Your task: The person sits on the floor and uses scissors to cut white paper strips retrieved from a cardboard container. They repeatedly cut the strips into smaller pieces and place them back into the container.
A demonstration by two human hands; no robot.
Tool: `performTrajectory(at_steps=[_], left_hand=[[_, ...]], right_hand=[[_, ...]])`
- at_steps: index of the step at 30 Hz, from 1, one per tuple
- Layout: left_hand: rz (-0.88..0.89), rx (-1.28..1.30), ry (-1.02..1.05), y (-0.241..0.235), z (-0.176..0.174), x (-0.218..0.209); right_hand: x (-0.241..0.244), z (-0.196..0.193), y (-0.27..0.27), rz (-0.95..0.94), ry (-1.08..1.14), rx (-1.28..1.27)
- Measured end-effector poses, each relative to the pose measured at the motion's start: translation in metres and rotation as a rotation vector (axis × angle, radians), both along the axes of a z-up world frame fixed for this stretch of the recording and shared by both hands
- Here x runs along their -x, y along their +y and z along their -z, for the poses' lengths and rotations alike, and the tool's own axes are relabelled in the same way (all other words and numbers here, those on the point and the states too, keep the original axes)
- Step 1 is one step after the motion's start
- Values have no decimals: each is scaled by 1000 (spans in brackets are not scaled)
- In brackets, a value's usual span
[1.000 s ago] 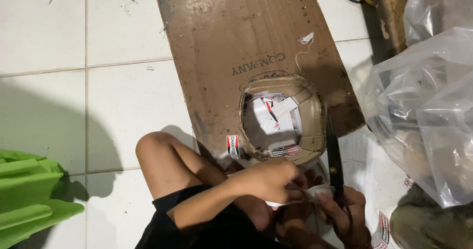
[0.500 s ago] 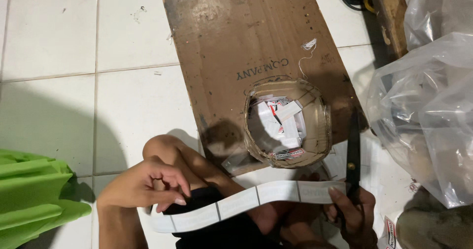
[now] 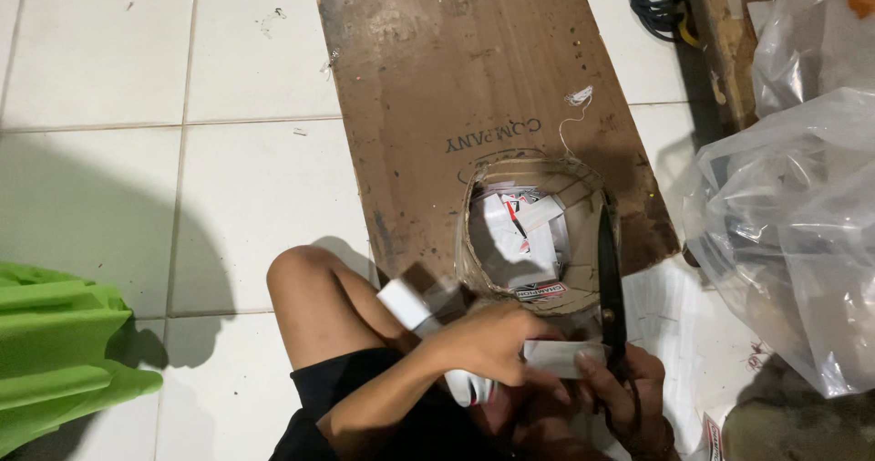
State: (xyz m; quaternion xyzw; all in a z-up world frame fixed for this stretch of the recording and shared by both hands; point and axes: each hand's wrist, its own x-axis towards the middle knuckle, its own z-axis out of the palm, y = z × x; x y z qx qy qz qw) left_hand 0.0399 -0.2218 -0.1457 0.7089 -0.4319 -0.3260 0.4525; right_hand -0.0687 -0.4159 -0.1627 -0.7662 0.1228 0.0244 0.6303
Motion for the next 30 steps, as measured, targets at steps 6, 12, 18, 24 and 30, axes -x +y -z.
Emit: performTrajectory(at_steps=[6,12,18,24,30], left_hand=[[270,86,516,8,21,-15],[468,83,928,22,60,-16],[181,-74,700,31,44,-36],[-224,-198,705,30,21,-61],[-241,-76,669,19,20,-73]], right_hand=[[0,-4,2,96,44,-181],[-3,-10,5,208,97,-136],[-2,7,-1,277,31,-226],[6,27,-19,176,166,-121],[6,35,-23,-177,118,-270]])
